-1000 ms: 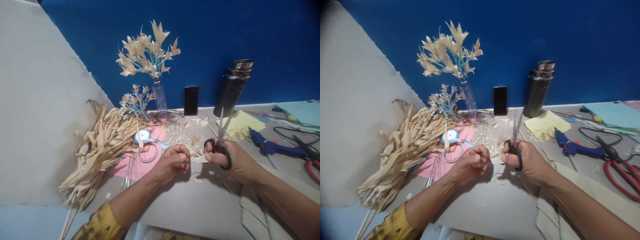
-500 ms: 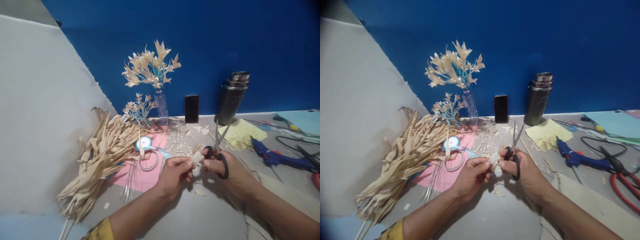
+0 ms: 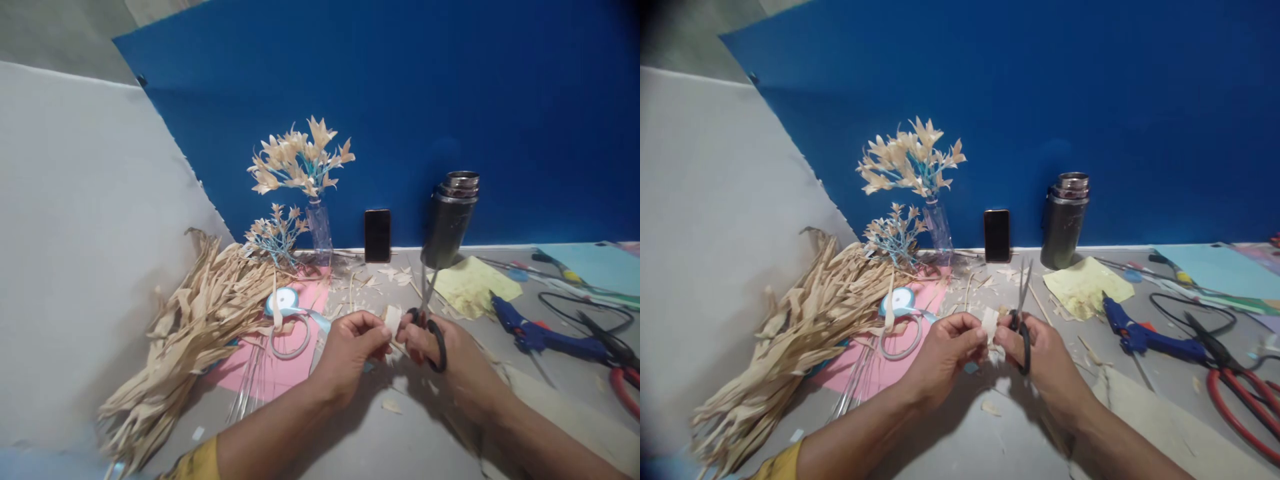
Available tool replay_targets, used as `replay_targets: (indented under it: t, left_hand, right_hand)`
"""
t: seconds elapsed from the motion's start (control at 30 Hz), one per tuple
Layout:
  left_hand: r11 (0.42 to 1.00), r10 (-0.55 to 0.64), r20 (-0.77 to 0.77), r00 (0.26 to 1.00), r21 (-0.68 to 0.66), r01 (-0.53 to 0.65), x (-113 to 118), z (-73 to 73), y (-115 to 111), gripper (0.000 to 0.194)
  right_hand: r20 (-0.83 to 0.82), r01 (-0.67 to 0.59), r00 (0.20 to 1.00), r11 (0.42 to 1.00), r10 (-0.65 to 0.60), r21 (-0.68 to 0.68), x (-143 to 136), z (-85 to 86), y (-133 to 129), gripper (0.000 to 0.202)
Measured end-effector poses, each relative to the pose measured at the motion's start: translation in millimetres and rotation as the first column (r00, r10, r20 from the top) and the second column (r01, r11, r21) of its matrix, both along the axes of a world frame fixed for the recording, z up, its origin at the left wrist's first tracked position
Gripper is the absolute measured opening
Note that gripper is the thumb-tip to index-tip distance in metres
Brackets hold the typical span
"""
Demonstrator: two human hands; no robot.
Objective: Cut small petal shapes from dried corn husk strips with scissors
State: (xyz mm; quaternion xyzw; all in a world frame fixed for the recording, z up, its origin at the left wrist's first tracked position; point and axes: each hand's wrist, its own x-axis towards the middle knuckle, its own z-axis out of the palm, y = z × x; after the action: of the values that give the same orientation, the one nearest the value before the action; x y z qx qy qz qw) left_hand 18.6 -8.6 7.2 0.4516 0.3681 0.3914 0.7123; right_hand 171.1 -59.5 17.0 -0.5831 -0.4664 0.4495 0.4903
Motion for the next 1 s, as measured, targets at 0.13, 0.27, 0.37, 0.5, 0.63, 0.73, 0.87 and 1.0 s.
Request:
replay_targets:
  t: [0.13,0.27,0.37,0.5,0.63,0.73,0.87,1.0]
  left_hand:
    - [0.995,0.101,0.112,0.989,-0.018,-0.100,0.1,-2.1,4.5,0.028]
    - [0.991,0.128,0.173,0.977,-0.047,-0.122,-3.0,-3.9,3.8,0.026]
    - [0.990,0.135,0.197,0.971,-0.067,-0.125,-4.1,-3.2,1.8,0.025]
    - [0.987,0.155,0.203,0.967,-0.070,-0.144,-3.2,-3.2,0.3,0.025]
    - [0.986,0.157,0.194,0.968,-0.079,-0.145,-2.1,-5.5,-0.1,0.026]
    - [0.987,0.151,0.200,0.968,-0.083,-0.137,-1.8,-6.5,-0.1,0.026]
    - [0.986,0.158,0.200,0.967,-0.085,-0.143,-2.4,-5.8,0.8,0.026]
    - [0.986,0.155,0.194,0.969,-0.084,-0.141,-4.4,-4.9,0.9,0.026]
  right_hand:
    - [-0.014,-0.253,0.968,0.967,0.252,-0.035,-7.3,-21.9,0.3,0.058]
    - [-0.088,-0.348,0.936,0.933,0.341,-0.088,-16.4,-41.4,0.8,0.057]
    - [-0.087,-0.344,0.938,0.935,0.337,-0.090,-21.4,-41.2,-0.9,0.058]
    - [-0.131,-0.321,0.944,0.938,0.304,-0.132,-25.8,-34.4,-3.0,0.060]
    - [-0.102,-0.319,0.945,0.942,0.309,-0.106,-26.3,-39.7,-3.6,0.055]
    - [-0.141,-0.333,0.938,0.937,0.318,-0.107,-25.8,-47.6,-4.0,0.053]
    - [-0.136,-0.323,0.941,0.940,0.308,-0.107,-26.0,-50.0,-4.3,0.052]
    - [-0.076,-0.308,0.951,0.944,0.300,-0.123,-26.4,-44.5,-3.8,0.051]
